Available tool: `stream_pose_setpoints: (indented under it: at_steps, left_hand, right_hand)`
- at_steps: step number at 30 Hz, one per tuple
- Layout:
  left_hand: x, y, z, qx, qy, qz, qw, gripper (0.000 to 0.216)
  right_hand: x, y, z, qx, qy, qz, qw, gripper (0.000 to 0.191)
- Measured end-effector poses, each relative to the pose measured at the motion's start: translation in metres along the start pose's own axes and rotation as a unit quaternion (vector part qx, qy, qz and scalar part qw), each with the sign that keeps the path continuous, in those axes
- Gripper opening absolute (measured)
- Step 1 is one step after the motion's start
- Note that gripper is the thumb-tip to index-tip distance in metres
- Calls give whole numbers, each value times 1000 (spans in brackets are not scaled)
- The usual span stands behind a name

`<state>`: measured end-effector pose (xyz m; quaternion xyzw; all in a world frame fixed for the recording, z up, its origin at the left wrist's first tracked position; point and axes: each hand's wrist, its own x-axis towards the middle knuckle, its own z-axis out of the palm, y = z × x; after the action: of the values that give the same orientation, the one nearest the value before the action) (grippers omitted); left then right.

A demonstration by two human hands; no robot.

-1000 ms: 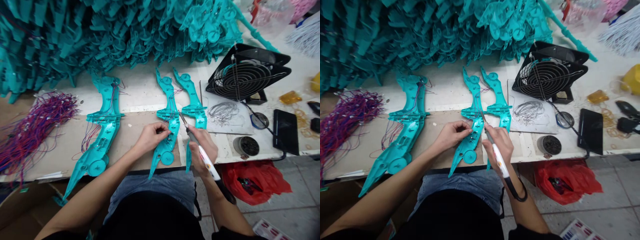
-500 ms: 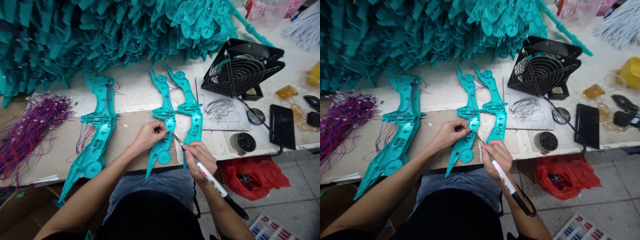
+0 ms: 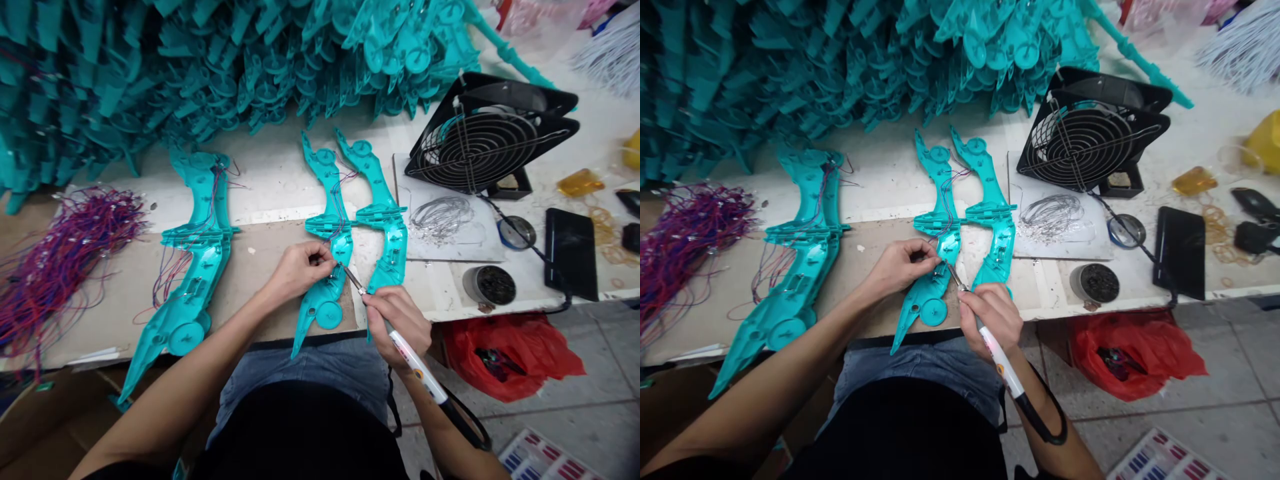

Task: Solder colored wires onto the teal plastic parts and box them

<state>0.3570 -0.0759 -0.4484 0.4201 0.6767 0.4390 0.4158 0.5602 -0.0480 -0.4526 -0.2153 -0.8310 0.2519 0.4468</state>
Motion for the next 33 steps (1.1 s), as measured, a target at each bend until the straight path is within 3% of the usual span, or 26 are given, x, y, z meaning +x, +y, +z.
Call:
stream_pose_setpoints:
  at_steps: [33]
  left_hand:
    - [0, -1, 1, -8, -2, 7, 1000, 9]
  right_hand:
    - [-4, -1, -2, -52, -20, -42, 998, 24]
